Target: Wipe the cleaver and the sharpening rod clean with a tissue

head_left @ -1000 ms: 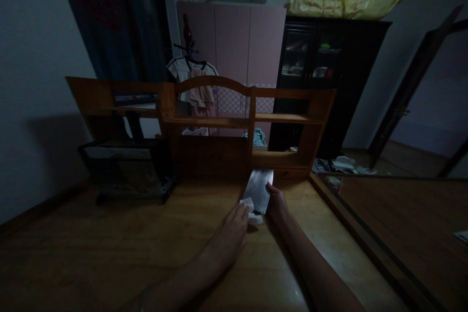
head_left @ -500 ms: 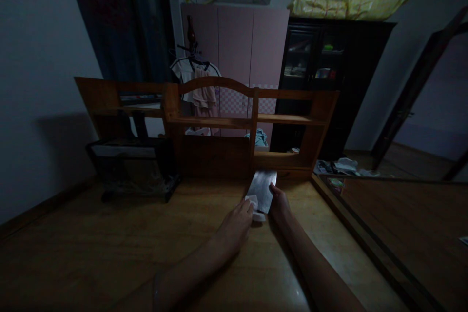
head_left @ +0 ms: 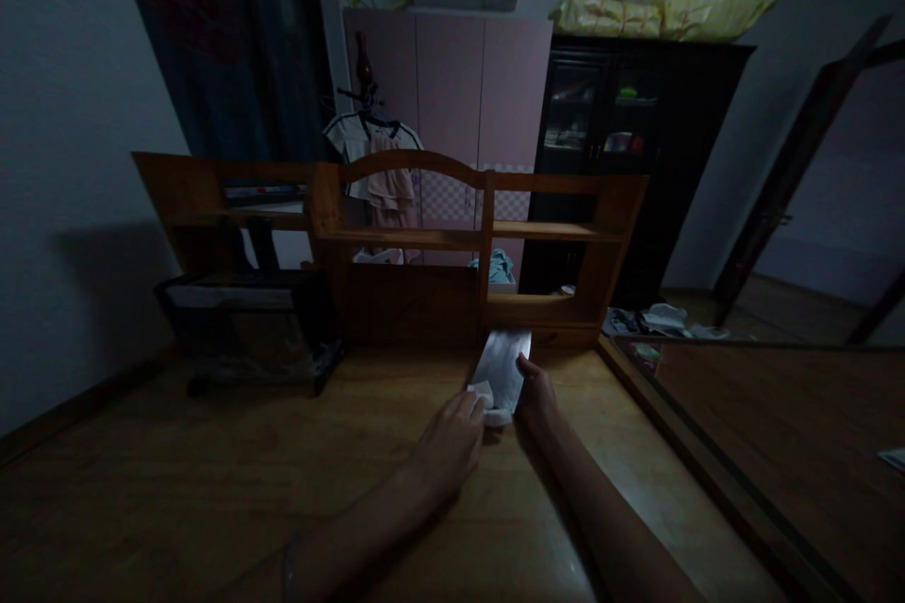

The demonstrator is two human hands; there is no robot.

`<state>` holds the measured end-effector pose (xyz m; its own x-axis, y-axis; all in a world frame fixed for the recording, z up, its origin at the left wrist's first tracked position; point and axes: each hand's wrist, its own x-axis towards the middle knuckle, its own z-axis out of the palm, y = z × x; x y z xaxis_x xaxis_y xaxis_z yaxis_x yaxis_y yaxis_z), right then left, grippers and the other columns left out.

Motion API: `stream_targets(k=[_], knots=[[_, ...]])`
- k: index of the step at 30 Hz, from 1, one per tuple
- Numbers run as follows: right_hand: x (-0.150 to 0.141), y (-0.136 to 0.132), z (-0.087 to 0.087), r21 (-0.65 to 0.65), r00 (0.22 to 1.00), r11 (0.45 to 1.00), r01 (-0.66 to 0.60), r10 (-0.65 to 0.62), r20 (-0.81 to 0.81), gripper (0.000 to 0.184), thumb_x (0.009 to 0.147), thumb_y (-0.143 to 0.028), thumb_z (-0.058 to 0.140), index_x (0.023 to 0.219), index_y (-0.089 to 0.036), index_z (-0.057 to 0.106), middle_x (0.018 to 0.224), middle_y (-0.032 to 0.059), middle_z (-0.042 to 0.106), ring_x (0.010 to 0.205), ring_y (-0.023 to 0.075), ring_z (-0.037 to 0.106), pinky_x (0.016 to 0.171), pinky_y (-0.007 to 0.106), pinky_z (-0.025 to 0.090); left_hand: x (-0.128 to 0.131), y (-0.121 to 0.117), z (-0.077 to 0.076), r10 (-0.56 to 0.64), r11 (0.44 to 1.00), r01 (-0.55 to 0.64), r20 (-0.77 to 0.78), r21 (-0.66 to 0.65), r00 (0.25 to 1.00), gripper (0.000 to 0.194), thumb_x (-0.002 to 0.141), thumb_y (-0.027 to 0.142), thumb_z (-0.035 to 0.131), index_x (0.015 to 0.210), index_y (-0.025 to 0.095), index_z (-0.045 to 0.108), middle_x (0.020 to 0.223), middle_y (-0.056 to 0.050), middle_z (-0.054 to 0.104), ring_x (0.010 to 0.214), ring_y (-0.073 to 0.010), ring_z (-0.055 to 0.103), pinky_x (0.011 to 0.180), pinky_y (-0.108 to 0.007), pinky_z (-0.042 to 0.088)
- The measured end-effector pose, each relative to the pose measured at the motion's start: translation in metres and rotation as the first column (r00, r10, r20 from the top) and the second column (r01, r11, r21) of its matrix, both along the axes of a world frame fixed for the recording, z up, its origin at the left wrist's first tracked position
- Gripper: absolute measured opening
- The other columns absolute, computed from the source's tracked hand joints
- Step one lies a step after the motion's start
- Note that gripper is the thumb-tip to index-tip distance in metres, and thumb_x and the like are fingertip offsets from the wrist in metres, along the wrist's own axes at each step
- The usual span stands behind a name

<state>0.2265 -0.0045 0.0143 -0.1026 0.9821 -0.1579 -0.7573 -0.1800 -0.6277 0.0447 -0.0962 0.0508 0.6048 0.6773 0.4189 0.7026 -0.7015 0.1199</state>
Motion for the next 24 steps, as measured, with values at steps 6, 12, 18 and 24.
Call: stream_targets(k=[6, 12, 18, 24], knots=[[-0.002, -0.003, 0.006, -0.013, 0.999, 0.999, 0.031, -0.032, -0.019, 0.019, 0.081, -0.028, 0.053, 0.085, -0.014, 0.066, 0.073, 0.0064, 0.073, 0.073, 0.0240, 0.070, 0.072, 0.036, 0.053, -0.006, -0.004, -0.019, 0.011, 0.999, -0.011, -0.001, -0.034, 1.000, 0.054, 0.076, 0.005, 0.041, 0.130, 0.012, 0.041, 0.143, -0.014, 0.039, 0.134, -0.0255, 0.031, 0.107, -0.041, 0.035], [-0.002, -0.001, 0.003, 0.003, 0.999, 0.999, 0.042, -0.042, -0.029, 0.019, 0.082, -0.027, 0.053, 0.084, -0.014, 0.066, 0.075, 0.0052, 0.074, 0.072, 0.0211, 0.069, 0.073, 0.032, 0.052, -0.013, -0.019, -0.029, 0.034, 0.998, -0.038, -0.080, -0.043, 0.996, 0.075, 0.063, 0.000, 0.042, 0.136, 0.010, 0.034, 0.150, -0.014, 0.024, 0.139, -0.0255, 0.016, 0.110, -0.042, 0.031], [-0.002, 0.002, 0.000, 0.019, 0.998, 0.999, 0.050, -0.049, -0.037, 0.019, 0.082, -0.027, 0.053, 0.085, -0.014, 0.067, 0.075, 0.0049, 0.074, 0.070, 0.0195, 0.069, 0.073, 0.031, 0.052, -0.024, -0.041, -0.027, 0.050, 0.989, -0.062, -0.093, -0.135, 0.994, 0.081, 0.060, -0.005, 0.040, 0.139, 0.009, 0.031, 0.152, -0.013, 0.014, 0.139, -0.0251, 0.010, 0.112, -0.041, 0.028], [-0.001, 0.002, -0.002, 0.026, 0.998, 0.999, 0.047, -0.046, -0.044, 0.019, 0.083, -0.027, 0.052, 0.087, -0.014, 0.066, 0.077, 0.0043, 0.074, 0.073, 0.0197, 0.069, 0.075, 0.032, 0.053, -0.034, -0.057, -0.033, 0.043, 0.988, -0.057, -0.104, -0.142, 0.994, 0.082, 0.063, -0.007, 0.038, 0.141, 0.015, 0.031, 0.152, -0.009, 0.013, 0.139, -0.0249, 0.013, 0.111, -0.041, 0.030]])
